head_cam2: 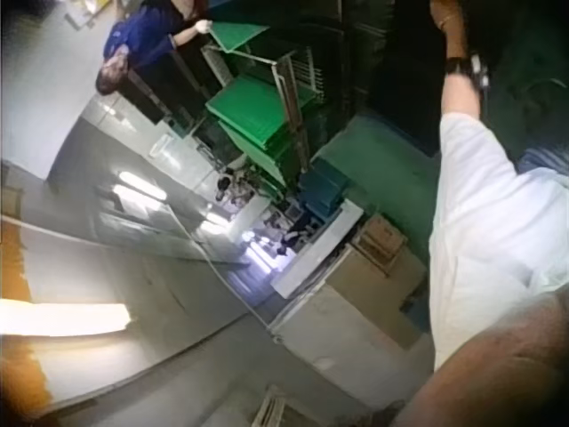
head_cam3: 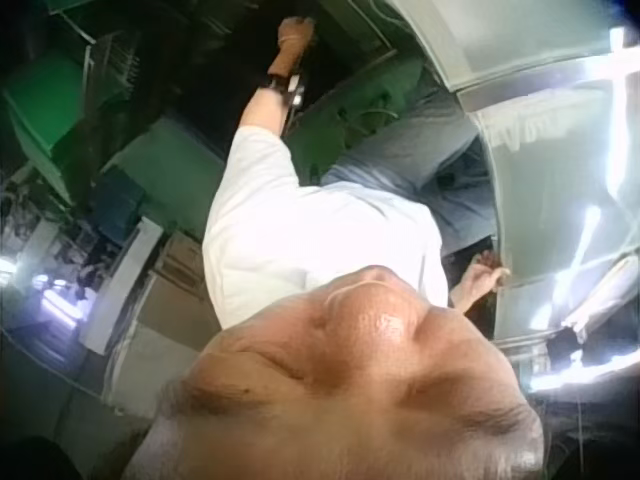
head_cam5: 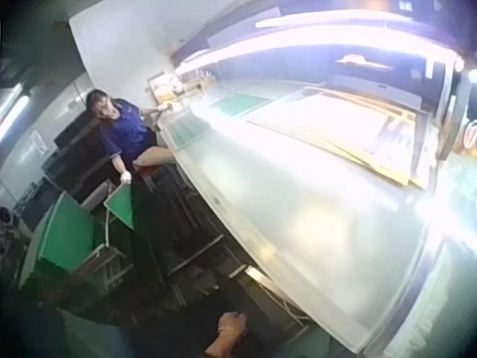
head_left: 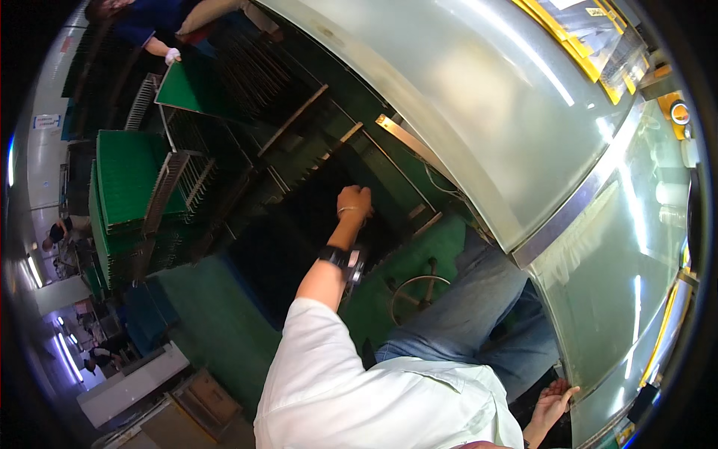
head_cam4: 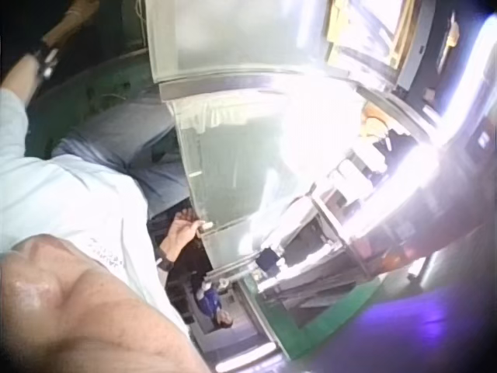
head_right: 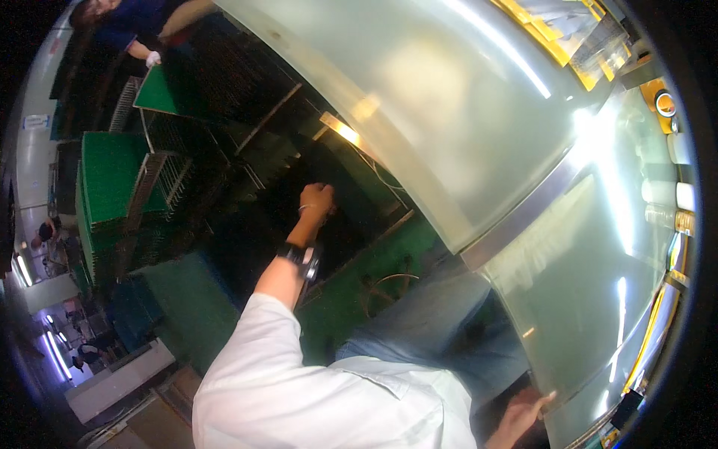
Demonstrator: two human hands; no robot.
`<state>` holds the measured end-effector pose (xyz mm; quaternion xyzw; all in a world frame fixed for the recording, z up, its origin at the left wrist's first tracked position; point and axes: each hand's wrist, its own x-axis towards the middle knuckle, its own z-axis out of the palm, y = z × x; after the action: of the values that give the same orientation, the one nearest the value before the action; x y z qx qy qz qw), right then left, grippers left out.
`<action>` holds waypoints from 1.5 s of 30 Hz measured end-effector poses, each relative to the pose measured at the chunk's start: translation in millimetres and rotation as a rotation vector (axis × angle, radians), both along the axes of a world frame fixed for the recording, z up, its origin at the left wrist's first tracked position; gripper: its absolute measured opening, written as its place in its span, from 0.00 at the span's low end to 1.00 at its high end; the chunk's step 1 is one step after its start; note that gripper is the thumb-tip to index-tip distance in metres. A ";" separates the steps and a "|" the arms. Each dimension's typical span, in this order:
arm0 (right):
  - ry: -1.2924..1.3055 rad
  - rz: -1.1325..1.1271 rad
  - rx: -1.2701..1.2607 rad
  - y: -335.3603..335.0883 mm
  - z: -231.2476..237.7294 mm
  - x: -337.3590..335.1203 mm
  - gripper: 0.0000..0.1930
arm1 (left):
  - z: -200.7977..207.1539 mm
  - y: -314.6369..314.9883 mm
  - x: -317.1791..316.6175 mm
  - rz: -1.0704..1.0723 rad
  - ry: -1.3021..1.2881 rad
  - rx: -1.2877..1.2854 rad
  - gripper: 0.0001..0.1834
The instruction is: Applying and aligning thin film sheets onto blue circuit boards at a production workstation.
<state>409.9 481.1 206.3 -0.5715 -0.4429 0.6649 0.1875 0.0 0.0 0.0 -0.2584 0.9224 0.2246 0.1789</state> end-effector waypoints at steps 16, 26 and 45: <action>0.176 0.054 -0.061 14.6 -30.1 -3.4 0.24 | 308.6 -110.7 194.1 0.350 0.795 0.984 0.10; 0.265 0.195 -0.166 -21.8 -22.8 -13.3 0.21 | 353.0 -112.4 219.5 0.197 0.984 1.346 0.13; 0.286 0.299 0.282 -31.9 102.2 32.0 0.09 | 228.8 172.9 178.5 -0.201 -0.012 1.432 0.16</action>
<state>441.9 449.1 308.4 -0.3679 -0.5798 0.6910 0.2258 178.5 172.9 228.8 0.0069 0.5672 0.7549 0.3292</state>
